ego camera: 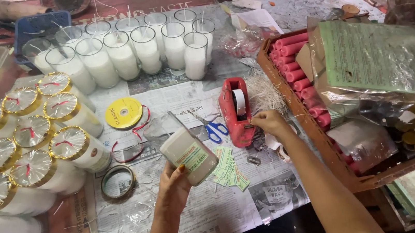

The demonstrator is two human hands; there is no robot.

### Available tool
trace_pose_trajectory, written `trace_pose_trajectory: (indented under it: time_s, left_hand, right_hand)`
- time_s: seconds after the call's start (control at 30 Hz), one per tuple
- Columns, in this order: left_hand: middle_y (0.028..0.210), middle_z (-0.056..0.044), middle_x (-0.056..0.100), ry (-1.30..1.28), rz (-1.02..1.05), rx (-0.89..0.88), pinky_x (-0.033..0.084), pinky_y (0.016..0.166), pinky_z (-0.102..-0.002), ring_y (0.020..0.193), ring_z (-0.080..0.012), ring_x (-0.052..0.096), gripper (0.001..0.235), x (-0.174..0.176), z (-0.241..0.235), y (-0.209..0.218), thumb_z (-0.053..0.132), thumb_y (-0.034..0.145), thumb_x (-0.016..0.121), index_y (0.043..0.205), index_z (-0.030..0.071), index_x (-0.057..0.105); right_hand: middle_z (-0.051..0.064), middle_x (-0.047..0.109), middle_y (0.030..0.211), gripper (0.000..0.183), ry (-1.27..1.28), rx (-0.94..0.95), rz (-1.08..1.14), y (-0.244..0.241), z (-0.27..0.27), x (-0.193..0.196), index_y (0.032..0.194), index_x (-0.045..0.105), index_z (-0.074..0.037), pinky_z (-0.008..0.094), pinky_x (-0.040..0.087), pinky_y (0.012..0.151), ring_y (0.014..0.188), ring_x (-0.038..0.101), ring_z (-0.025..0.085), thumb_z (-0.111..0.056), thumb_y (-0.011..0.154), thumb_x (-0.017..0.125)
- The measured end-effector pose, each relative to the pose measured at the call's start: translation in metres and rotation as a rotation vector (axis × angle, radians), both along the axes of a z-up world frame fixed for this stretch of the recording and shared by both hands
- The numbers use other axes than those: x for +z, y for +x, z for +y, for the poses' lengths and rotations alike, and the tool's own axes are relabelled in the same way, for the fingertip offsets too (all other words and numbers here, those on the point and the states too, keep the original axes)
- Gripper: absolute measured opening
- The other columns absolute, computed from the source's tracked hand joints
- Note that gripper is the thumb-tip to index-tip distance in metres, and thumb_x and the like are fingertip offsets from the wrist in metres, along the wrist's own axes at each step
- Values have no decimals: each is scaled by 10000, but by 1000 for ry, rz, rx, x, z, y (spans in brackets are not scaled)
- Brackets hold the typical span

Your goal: Applying labels and gold decorative bands to glass candles at a labeling station.

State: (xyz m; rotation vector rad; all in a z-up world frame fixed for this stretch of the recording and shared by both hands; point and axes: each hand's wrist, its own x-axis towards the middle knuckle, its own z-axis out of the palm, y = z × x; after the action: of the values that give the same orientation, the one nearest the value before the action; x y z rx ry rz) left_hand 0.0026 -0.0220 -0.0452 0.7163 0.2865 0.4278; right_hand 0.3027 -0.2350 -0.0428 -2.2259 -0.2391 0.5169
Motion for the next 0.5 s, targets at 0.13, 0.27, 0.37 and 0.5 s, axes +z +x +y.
trace_pose_trajectory:
  time_s: [0.13, 0.27, 0.37, 0.5]
  left_hand:
    - [1266, -203, 635, -145, 5, -30, 541, 954, -586, 1167, -362, 620, 824, 28, -7, -8, 204, 700, 820, 1415, 30, 448]
    - [1308, -186, 614, -145, 78, -25, 533, 947, -599, 1193, -363, 602, 879, 34, -9, -12, 207, 677, 791, 1459, 47, 424]
    - [1316, -175, 617, -138, 58, -21, 539, 939, -580, 1193, -346, 601, 858, 29, -5, -15, 207, 693, 796, 1456, 54, 433]
    - [1316, -173, 620, -122, 47, 20, 542, 933, -525, 1185, -326, 602, 796, 14, -2, -11, 196, 726, 787, 1428, 36, 446]
  right_hand:
    - [32, 785, 956, 119, -44, -33, 111, -31, 24, 53, 883, 790, -96, 360, 494, 826, 901, 664, 179, -196, 843, 737]
    - [63, 745, 912, 84, 156, -115, 53, -63, 23, 81, 850, 730, -74, 359, 531, 892, 891, 673, 185, -118, 917, 705]
    - [60, 653, 843, 97, 241, -188, 117, -85, 6, 73, 931, 723, -60, 292, 407, 693, 728, 512, 144, -148, 967, 699]
    - [-8, 696, 851, 100, 446, -305, 231, -78, -11, -8, 875, 709, -115, 278, 566, 751, 849, 644, 121, -178, 906, 780]
